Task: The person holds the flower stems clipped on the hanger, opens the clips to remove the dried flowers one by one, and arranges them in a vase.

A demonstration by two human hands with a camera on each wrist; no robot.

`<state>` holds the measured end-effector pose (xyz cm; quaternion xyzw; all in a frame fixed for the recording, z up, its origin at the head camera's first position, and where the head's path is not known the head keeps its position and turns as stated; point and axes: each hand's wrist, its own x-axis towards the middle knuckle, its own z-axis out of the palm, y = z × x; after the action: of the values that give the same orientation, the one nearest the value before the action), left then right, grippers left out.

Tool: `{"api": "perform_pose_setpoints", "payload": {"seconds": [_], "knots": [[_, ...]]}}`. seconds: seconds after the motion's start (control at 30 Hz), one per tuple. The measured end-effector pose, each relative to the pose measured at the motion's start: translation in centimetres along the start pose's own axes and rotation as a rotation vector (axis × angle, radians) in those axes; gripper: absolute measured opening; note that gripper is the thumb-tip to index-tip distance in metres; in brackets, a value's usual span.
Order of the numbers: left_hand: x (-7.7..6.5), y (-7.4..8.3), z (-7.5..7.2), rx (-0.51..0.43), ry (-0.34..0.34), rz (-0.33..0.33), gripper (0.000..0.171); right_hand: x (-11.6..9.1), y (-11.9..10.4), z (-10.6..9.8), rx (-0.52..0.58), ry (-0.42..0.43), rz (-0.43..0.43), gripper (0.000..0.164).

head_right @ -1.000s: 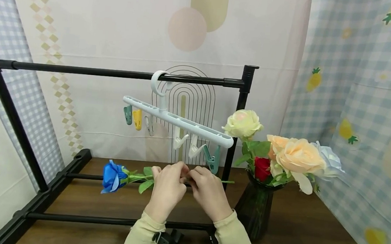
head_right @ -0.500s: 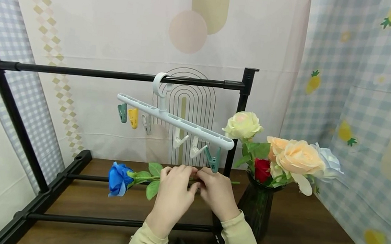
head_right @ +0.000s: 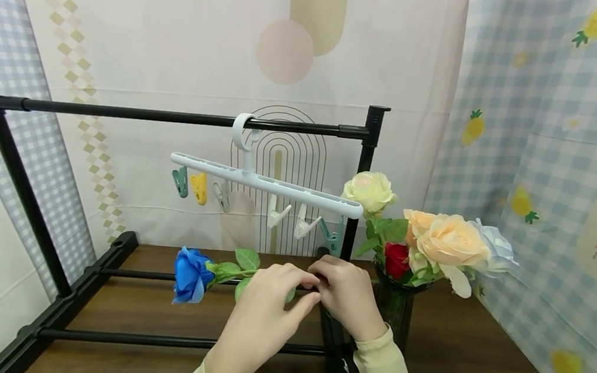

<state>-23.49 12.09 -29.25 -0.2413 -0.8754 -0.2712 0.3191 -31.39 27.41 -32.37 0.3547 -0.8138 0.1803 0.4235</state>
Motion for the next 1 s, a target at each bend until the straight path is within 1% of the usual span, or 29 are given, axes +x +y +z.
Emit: {"api": "perform_pose_setpoints", "payload": {"seconds": [0.17,0.23,0.3,0.4,0.47,0.5,0.6,0.7,0.77,0.8,0.87,0.93,1.0], "knots": [[-0.5,0.9,-0.6,-0.095,-0.006,0.129,0.004,-0.2,-0.1,-0.5,0.038,-0.009,0.017,0.027],[-0.5,1.2,-0.8,-0.13,-0.037,0.183,0.005,-0.1,-0.2,-0.7,0.066,0.001,0.016,0.026],[-0.6,1.4,-1.0,-0.155,-0.074,0.254,0.006,0.0,-0.3,-0.9,0.119,0.005,0.0,0.023],[-0.6,1.8,-1.1,-0.187,-0.155,0.34,0.008,0.2,-0.5,-1.2,0.219,-0.02,-0.02,0.019],[-0.6,1.9,-1.0,-0.208,-0.186,0.392,0.009,0.2,-0.5,-1.3,0.294,-0.033,-0.021,0.017],[-0.6,2.1,-1.0,-0.218,-0.199,0.409,0.009,0.2,-0.5,-1.3,0.321,-0.035,-0.021,0.015],[-0.6,2.3,-0.9,-0.255,-0.232,0.44,0.01,0.3,-0.7,-1.4,0.382,0.005,-0.057,0.02],[-0.7,2.4,-0.9,-0.283,-0.288,0.462,0.013,0.4,-1.0,-1.8,0.38,0.051,-0.081,0.028],[-0.7,2.5,-0.9,-0.293,-0.332,0.48,0.015,0.3,-1.1,-2.1,0.368,0.062,-0.059,0.031],[-0.7,2.5,-0.9,-0.281,-0.34,0.5,0.015,0.3,-1.1,-2.3,0.359,0.062,-0.038,0.031],[-0.7,2.6,-0.8,-0.258,-0.339,0.541,0.015,0.1,-1.1,-2.7,0.36,0.061,0.009,0.03],[-0.7,2.6,-0.7,-0.236,-0.333,0.559,0.015,0.1,-1.0,-3.1,0.364,0.073,0.046,0.029],[-0.7,2.6,-0.6,-0.213,-0.328,0.56,0.015,0.1,-0.8,-3.4,0.368,0.103,0.057,0.029]]}}
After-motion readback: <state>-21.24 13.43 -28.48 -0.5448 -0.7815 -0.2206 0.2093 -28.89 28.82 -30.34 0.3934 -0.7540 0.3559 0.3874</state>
